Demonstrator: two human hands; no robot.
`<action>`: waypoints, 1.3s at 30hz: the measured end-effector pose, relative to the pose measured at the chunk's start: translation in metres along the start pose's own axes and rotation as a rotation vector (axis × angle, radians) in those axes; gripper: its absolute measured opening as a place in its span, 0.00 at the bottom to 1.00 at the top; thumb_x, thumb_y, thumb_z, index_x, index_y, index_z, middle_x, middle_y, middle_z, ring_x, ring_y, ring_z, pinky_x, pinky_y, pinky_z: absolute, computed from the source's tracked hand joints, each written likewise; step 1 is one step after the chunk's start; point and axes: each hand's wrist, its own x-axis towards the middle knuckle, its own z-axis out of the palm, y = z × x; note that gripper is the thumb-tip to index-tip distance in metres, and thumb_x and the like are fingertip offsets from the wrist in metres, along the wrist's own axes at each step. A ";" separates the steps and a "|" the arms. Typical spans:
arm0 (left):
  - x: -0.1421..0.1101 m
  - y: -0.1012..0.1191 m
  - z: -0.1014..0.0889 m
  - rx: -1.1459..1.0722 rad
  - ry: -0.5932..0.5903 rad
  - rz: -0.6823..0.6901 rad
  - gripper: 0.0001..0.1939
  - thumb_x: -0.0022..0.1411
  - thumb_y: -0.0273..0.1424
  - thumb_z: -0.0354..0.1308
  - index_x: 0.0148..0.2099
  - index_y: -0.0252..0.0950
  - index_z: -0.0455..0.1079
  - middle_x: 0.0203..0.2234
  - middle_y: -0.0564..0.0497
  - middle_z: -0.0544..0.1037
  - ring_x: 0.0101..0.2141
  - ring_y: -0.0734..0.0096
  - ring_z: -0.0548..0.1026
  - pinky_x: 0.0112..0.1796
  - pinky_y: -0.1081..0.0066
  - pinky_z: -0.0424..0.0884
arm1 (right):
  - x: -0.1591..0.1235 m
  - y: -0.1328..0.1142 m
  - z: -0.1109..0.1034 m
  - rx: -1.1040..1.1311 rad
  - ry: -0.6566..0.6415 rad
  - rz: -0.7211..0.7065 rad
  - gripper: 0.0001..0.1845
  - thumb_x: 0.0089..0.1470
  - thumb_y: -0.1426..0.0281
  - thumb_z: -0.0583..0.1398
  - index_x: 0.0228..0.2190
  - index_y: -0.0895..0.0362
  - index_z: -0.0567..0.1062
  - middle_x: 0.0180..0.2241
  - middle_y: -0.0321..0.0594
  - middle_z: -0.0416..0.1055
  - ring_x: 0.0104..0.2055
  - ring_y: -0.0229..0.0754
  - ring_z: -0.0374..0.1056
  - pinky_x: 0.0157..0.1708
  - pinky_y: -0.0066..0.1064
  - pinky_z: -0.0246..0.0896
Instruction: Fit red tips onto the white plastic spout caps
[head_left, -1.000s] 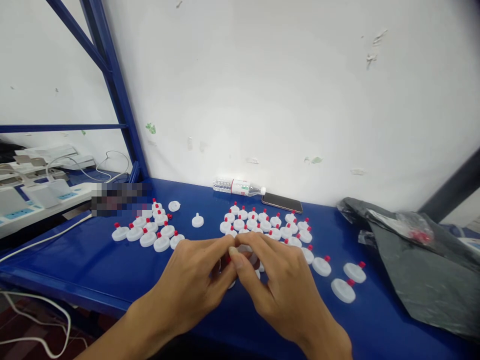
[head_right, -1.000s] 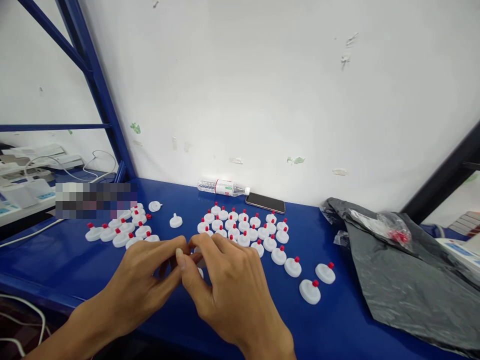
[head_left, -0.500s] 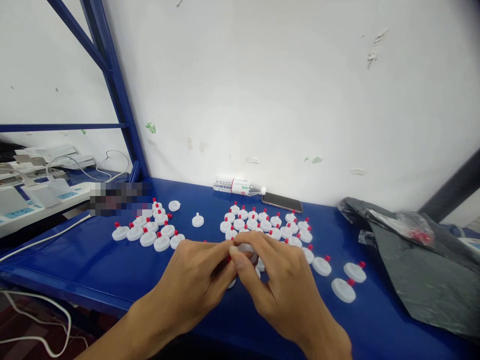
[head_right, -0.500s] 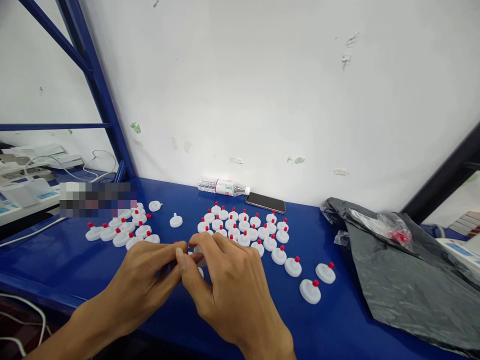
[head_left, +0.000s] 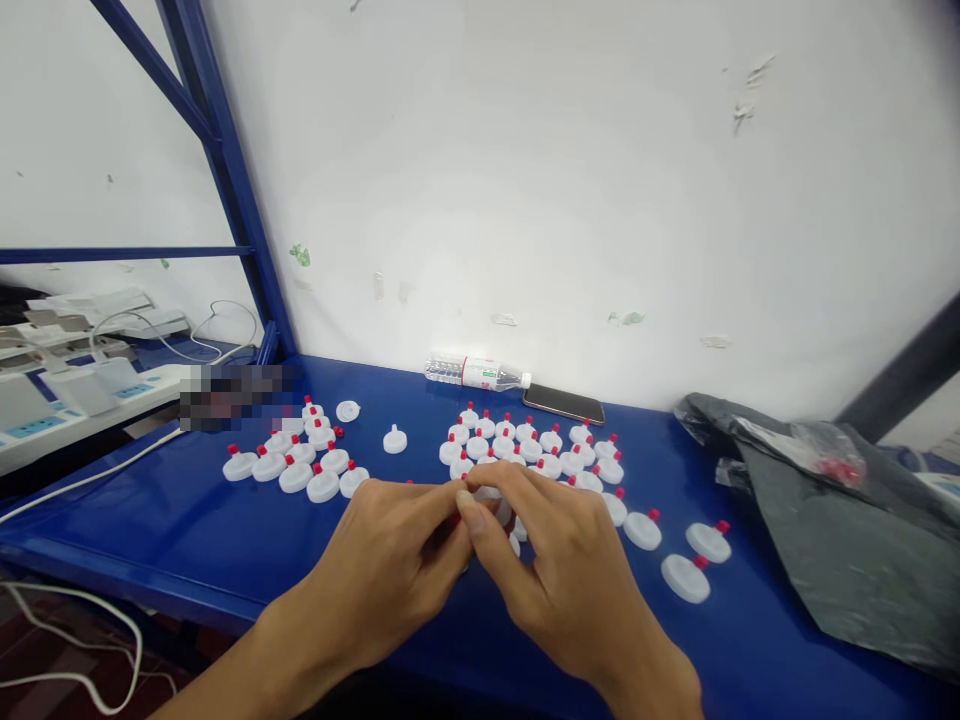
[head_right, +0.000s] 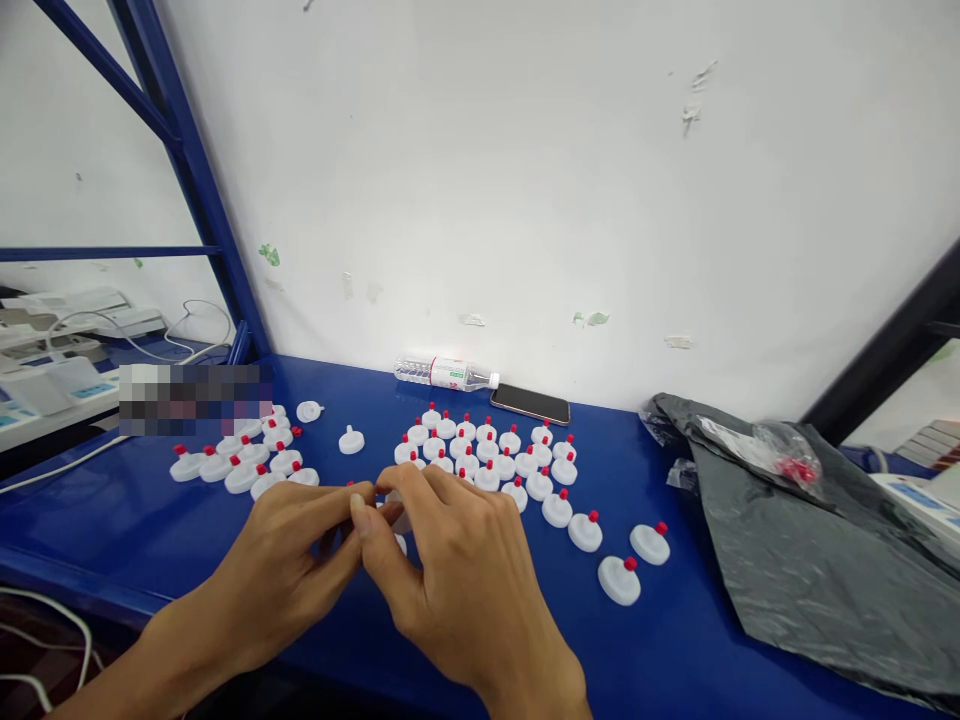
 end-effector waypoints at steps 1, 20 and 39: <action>0.000 0.000 0.000 0.002 0.000 -0.001 0.11 0.68 0.23 0.51 0.32 0.35 0.70 0.16 0.60 0.70 0.15 0.81 0.62 0.20 0.74 0.54 | 0.000 0.000 0.000 -0.002 -0.002 0.002 0.07 0.67 0.65 0.56 0.42 0.52 0.74 0.36 0.31 0.79 0.34 0.37 0.74 0.35 0.29 0.60; -0.001 -0.002 0.003 0.011 -0.036 -0.018 0.15 0.68 0.23 0.50 0.28 0.35 0.66 0.15 0.58 0.68 0.15 0.81 0.62 0.20 0.75 0.54 | 0.000 -0.004 -0.001 -0.003 -0.055 0.040 0.09 0.68 0.64 0.54 0.41 0.52 0.73 0.34 0.31 0.78 0.33 0.37 0.73 0.34 0.30 0.60; -0.003 -0.002 0.002 -0.024 -0.088 -0.064 0.13 0.68 0.24 0.51 0.30 0.35 0.68 0.17 0.58 0.70 0.17 0.80 0.66 0.22 0.75 0.58 | 0.000 -0.003 -0.001 -0.011 -0.052 0.040 0.08 0.68 0.65 0.55 0.39 0.52 0.73 0.36 0.31 0.78 0.34 0.37 0.74 0.34 0.30 0.60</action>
